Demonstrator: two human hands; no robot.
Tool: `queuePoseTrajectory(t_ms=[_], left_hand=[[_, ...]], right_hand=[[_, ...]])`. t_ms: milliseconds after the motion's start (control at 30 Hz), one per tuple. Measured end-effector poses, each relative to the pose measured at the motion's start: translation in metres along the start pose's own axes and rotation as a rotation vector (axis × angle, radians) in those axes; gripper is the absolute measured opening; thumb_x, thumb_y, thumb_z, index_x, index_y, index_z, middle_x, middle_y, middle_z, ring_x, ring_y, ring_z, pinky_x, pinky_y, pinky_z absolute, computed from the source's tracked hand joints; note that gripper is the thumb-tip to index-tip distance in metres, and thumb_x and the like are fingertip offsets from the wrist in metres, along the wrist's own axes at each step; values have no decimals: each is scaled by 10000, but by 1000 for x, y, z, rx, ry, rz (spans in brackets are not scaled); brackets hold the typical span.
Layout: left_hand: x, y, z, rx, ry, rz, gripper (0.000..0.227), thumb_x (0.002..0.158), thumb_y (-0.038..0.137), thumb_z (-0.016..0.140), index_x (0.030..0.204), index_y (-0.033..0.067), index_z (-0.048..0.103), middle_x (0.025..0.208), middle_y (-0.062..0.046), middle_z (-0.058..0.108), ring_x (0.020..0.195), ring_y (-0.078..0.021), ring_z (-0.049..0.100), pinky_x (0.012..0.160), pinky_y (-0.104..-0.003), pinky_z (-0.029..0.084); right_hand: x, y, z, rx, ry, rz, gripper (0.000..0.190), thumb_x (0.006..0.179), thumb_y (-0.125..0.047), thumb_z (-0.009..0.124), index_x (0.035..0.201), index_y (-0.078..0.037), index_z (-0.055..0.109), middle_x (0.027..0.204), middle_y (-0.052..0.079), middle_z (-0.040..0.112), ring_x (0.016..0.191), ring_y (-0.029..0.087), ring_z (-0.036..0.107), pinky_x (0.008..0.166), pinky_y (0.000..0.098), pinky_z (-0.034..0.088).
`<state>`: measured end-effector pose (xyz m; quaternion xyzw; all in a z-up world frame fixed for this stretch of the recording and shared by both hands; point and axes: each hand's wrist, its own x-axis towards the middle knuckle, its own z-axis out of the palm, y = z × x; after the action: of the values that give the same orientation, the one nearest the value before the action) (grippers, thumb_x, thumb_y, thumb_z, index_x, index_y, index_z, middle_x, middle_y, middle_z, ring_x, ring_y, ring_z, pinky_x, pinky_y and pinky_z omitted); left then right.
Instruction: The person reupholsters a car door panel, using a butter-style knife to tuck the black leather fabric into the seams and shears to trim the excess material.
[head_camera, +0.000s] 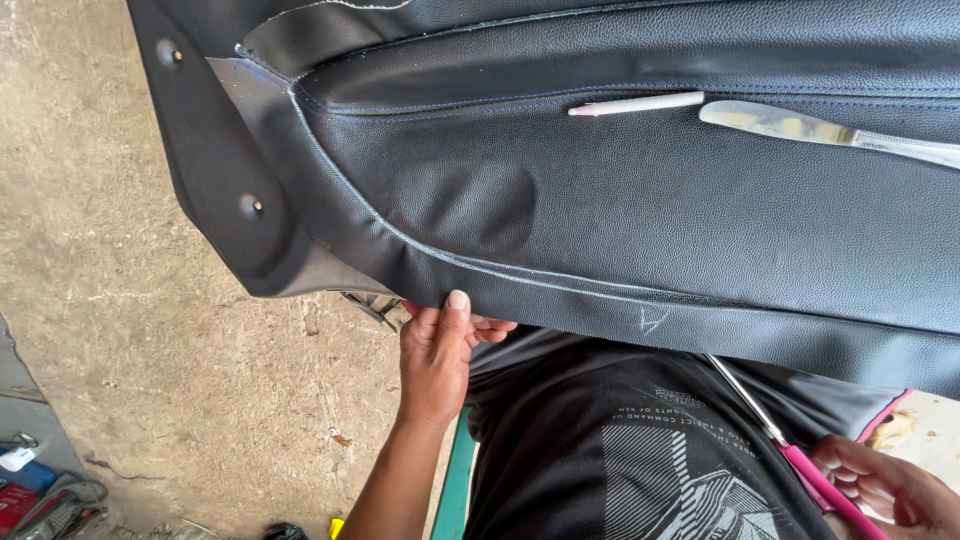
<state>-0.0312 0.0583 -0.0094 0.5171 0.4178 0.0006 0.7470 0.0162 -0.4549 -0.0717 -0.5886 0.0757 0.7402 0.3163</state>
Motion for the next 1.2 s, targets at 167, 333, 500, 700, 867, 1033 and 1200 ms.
queuePoseTrajectory(t_ms=[167, 333, 500, 700, 867, 1033, 1200], left_hand=[[0, 10, 3, 173, -3, 22, 401, 1083, 298, 505, 915, -1, 713, 869, -159, 786, 783, -206, 760, 736, -332, 615], [-3, 7, 4, 135, 54, -31, 332, 1072, 244, 521, 979, -14, 708, 885, -157, 779, 793, -219, 762, 739, -341, 615], [-19, -8, 33, 77, -159, -183, 320, 1058, 258, 551, 1006, -25, 689, 969, -160, 792, 827, -227, 779, 736, -336, 613], [-13, -9, 84, 246, -493, -228, 368, 1007, 319, 581, 1044, -7, 749, 1035, -138, 828, 849, -196, 801, 677, -287, 580], [-13, -10, 96, 304, -477, -294, 345, 973, 311, 613, 1012, 11, 778, 968, -148, 829, 809, -189, 793, 677, -290, 599], [-14, -17, 89, 268, -506, -212, 332, 1011, 268, 632, 982, -19, 796, 961, -139, 846, 868, -188, 787, 741, -305, 618], [-10, -17, 88, 284, -538, -199, 300, 995, 276, 628, 1022, 16, 774, 991, -120, 830, 908, -180, 795, 737, -316, 643]], right_hand=[[7, 8, 0, -3, 1, -24, 630, 797, -201, 881, 1307, -38, 548, 1191, 171, 632, 1167, 285, 618, 1066, 446, 498], [-19, 3, 5, 58, 62, -53, 651, 795, -203, 893, 1318, -36, 542, 1203, 176, 643, 1176, 295, 623, 1067, 456, 501], [-50, -60, 18, -290, 266, 10, 735, 734, -453, 922, 1348, -146, 660, 1140, 45, 696, 1074, 211, 637, 885, 413, 584], [-62, -116, 29, -164, 135, -72, 585, 678, -521, 874, 1093, -143, 711, 673, 33, 714, 570, 177, 620, 563, 375, 495], [-67, -116, 31, -102, 161, -271, 512, 722, -442, 870, 1063, -106, 686, 696, 15, 689, 648, 126, 632, 585, 319, 532], [-69, -109, 28, -90, 176, -213, 525, 702, -450, 892, 1061, -122, 695, 663, 32, 662, 639, 126, 610, 565, 329, 502], [-61, -103, 27, -67, 116, -142, 547, 684, -463, 885, 1071, -124, 698, 717, 21, 647, 599, 125, 584, 513, 326, 488]])
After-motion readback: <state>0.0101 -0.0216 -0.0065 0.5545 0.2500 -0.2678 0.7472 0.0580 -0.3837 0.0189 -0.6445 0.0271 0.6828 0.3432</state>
